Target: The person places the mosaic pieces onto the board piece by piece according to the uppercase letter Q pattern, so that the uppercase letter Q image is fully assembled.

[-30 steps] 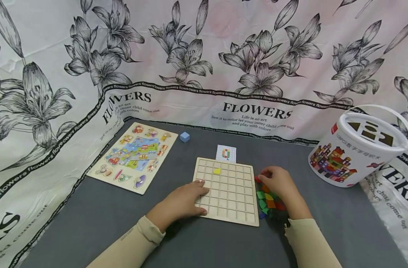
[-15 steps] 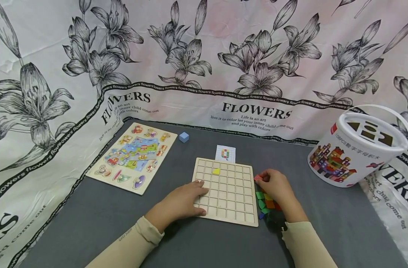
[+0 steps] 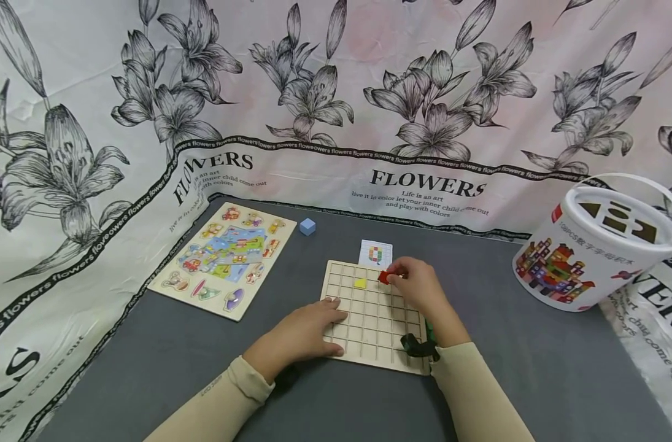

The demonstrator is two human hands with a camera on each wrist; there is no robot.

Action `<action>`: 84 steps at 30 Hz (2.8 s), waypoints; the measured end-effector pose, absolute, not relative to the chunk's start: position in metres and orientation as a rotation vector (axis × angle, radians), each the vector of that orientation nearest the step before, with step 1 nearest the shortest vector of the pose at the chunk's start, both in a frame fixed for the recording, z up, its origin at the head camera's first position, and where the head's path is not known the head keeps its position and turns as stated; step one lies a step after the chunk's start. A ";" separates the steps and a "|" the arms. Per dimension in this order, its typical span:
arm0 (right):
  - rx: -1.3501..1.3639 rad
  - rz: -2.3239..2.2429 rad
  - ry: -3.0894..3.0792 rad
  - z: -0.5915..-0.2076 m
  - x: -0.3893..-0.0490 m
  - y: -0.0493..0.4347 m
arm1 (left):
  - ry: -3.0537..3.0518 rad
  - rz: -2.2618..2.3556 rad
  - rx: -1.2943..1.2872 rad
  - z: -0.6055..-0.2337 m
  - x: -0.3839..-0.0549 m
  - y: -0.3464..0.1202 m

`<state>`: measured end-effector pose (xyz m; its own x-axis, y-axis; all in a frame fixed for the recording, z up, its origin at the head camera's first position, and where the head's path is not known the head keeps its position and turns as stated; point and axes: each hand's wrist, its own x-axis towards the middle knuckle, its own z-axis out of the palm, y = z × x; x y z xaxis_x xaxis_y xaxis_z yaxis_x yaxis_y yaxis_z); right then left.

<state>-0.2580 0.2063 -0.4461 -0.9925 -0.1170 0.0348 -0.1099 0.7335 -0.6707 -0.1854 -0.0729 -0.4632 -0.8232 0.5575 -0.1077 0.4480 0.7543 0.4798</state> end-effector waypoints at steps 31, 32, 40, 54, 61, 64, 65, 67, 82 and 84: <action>-0.269 -1.079 2.932 -0.457 -0.263 0.205 | 2.684 0.672 0.800 -0.461 -0.184 -0.067; -0.280 -1.092 2.953 -0.452 -0.261 0.211 | 2.682 0.679 0.794 -0.461 -0.184 -0.068; -0.228 -0.944 3.029 -0.436 -0.219 0.290 | 2.685 0.683 0.749 -0.463 -0.185 -0.073; -0.224 -0.903 2.874 -0.463 -0.163 0.339 | 2.668 0.728 0.753 -0.461 -0.183 -0.071; -0.201 -0.903 2.906 -0.464 -0.164 0.332 | 2.671 0.744 0.763 -0.459 -0.182 -0.071; -0.188 -0.884 2.946 -0.467 -0.165 0.325 | 2.673 0.736 0.761 -0.459 -0.183 -0.071; -0.189 -0.872 2.962 -0.467 -0.166 0.323 | 2.672 0.735 0.762 -0.459 -0.183 -0.071; -0.174 -0.831 2.998 -0.468 -0.167 0.316 | 2.670 0.736 0.764 -0.458 -0.183 -0.071; -0.011 -0.776 3.005 -0.462 -0.167 0.283 | 2.667 0.716 0.769 -0.464 -0.187 -0.072; 0.019 -0.799 2.989 -0.462 -0.169 0.282 | 2.666 0.717 0.762 -0.464 -0.187 -0.072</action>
<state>-0.1690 0.2816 -0.4619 -0.9988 -0.0005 -0.0492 0.0241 0.8666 -0.4984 -0.1868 -0.0719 -0.4638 -0.8229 0.5543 -0.1247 0.4171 0.7384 0.5299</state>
